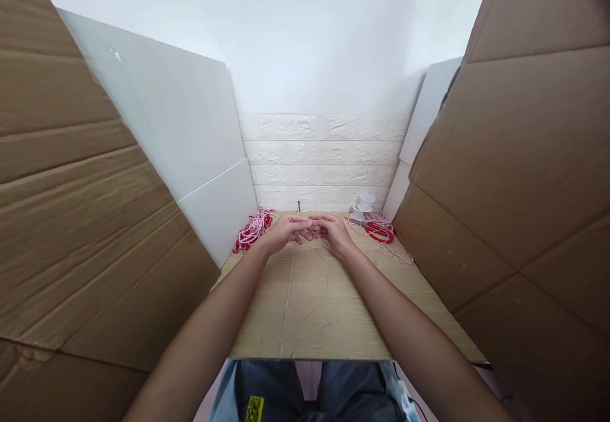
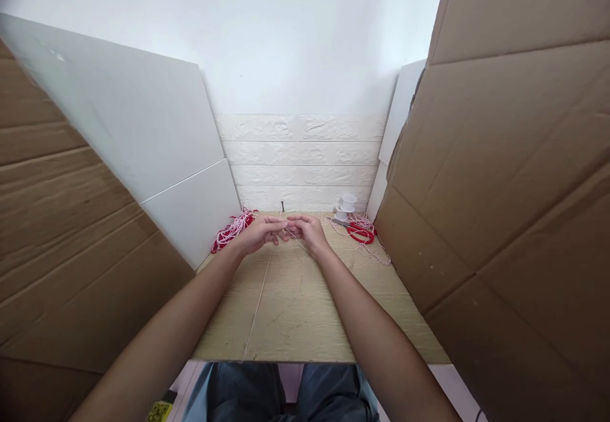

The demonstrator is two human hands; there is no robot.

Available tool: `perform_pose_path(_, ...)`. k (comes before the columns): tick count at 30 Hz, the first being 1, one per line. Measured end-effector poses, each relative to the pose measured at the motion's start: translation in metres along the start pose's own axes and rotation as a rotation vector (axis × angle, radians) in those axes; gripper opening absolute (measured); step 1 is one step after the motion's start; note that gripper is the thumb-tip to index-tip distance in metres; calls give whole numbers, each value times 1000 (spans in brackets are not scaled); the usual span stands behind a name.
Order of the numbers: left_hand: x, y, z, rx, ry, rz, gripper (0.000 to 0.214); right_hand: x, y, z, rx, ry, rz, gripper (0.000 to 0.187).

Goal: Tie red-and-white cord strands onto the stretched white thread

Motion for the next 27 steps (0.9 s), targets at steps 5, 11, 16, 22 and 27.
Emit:
perform_pose_path(5, -2, 0, -1, -59, -36, 38, 40, -2, 1, -4, 49, 43, -57, 35)
perform_pose_path(11, -4, -1, -6, -60, -72, 59, 28, -6, 4, -8, -101, -30, -86, 33)
perform_pose_path(16, -9, -4, -10, -60, -109, 42, 25, -10, 9, -19, -331, -128, -67, 26)
perform_pose_path(22, -7, -1, -12, -98, -119, -5, 30, -3, 6, -14, -355, -205, -165, 45)
perform_pose_path(27, -4, 0, -11, -80, -143, 9, 27, 5, -3, 7, 18, -64, -101, 42)
Point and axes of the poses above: each hand's wrist, its own y-axis towards the middle knuckle, its own z-axis out of the palm, x = y × z, the point moved 1 cm from there along y, towards the middle knuckle, and after that the axes turned 1 degree about -x, right-handed, at the moved point
